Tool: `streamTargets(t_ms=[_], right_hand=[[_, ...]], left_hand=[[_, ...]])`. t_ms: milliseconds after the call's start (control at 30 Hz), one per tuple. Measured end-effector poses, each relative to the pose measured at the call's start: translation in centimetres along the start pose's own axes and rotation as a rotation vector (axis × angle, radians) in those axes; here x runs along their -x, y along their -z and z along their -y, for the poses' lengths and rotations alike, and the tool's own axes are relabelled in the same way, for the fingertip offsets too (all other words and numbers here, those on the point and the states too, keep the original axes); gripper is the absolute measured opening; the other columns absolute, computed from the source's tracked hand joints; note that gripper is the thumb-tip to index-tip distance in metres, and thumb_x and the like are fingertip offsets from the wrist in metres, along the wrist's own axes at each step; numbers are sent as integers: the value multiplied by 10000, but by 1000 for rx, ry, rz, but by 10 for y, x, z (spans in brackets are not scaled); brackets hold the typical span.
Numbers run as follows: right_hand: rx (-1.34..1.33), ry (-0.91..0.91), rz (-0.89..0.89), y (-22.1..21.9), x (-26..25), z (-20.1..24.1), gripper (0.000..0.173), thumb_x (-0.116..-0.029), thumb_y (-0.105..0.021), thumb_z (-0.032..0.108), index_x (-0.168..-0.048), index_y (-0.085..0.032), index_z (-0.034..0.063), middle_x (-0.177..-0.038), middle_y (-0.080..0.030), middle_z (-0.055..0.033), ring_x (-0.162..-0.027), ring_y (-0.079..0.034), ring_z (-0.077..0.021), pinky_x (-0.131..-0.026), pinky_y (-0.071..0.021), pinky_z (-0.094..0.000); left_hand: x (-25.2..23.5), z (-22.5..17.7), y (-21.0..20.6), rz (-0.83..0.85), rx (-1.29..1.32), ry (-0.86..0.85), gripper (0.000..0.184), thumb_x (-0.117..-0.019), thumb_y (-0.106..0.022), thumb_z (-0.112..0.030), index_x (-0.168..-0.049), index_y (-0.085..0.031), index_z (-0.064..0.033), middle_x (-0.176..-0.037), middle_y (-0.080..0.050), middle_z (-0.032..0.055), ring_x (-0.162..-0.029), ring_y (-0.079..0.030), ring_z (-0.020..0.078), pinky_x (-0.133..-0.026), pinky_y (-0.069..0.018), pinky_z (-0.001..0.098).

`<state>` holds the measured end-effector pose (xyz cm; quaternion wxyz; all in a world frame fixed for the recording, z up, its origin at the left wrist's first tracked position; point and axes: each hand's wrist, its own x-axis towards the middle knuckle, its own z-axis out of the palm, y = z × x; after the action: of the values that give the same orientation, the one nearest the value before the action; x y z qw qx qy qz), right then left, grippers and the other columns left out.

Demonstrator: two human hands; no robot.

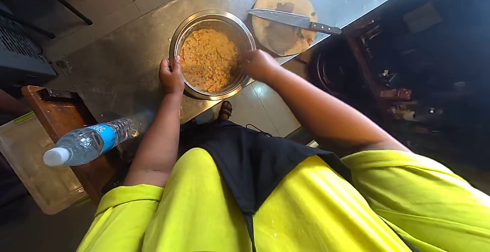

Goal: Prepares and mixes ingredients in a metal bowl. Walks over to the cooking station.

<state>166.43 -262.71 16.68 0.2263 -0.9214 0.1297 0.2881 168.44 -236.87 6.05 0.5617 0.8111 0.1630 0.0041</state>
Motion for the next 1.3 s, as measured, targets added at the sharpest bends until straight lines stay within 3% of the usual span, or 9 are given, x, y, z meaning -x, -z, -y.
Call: streamTargets(t_ms=[133,267,433,500,700,833,1033,1167,1300], right_hand=[[-63,33,42,-27,22,11,301,-1040,-510,223,-1255,-709,154,-1195,-724,-144,-1150,-673,-368,-944,-506,-675],[144,184,140,-43,43,29,325,-1056,-495,227,-1303,-706,213,-1162,-745,-126,-1130,-689,-366,-925,-520,-661],[490,374,107,-14,35,4,382,-1017,-545,141,-1327,-699,303,-1196,-730,-131,-1060,-697,-409,-800,-524,-683],[573,455,31,7,14,-13,418,-1001,-545,72,-1293,-721,314,-1207,-730,-127,-1057,-693,-414,-853,-502,-689],[783,481,-58,53,-31,-3,373,-988,-523,17,-1202,-749,224,-1129,-720,-165,-1083,-662,-396,-991,-416,-634],[961,531,-205,59,-22,40,190,-967,-566,-10,-1072,-713,51,-1016,-682,-199,-1011,-635,-395,-921,-416,-577],[985,724,-73,34,7,102,299,-954,-581,-17,-1197,-715,95,-1105,-668,-202,-1087,-616,-414,-924,-426,-597],[1025,821,10,12,-28,115,318,-958,-574,-40,-1225,-703,76,-1169,-625,-243,-1118,-582,-460,-892,-441,-636],[910,600,-66,28,-55,103,419,-946,-567,-45,-1315,-663,130,-1248,-620,-274,-1131,-596,-497,-841,-461,-665]], left_hand=[[-1,2,-1,9,-22,-13,342,-1046,-592,-353,-854,-507,-82,-740,-472,13,-666,-498,105,-673,-455,299],[-3,4,2,28,-56,-27,359,-1047,-582,-370,-873,-529,-60,-758,-496,40,-686,-520,135,-693,-471,341],[-6,0,11,108,-101,-48,351,-1044,-592,-331,-853,-508,-49,-731,-469,37,-656,-491,133,-669,-446,330],[-9,-1,14,142,-136,-69,354,-1048,-586,-321,-853,-510,-35,-731,-465,45,-663,-486,141,-678,-442,340],[-12,-1,14,156,-158,-74,364,-1046,-589,-329,-853,-518,-29,-728,-462,49,-659,-481,153,-674,-438,350],[-11,2,10,133,-132,-39,357,-1043,-587,-341,-899,-558,-16,-774,-522,82,-712,-539,181,-723,-475,383],[-14,-4,13,179,-120,-38,376,-1051,-573,-359,-905,-555,-12,-801,-529,97,-748,-547,198,-743,-474,392],[-16,-3,15,204,-117,-36,413,-1050,-565,-399,-918,-568,-7,-810,-546,107,-765,-570,207,-763,-495,408],[-18,2,15,212,-105,-37,417,-1044,-573,-403,-921,-572,-4,-818,-557,109,-770,-580,211,-769,-503,410]])
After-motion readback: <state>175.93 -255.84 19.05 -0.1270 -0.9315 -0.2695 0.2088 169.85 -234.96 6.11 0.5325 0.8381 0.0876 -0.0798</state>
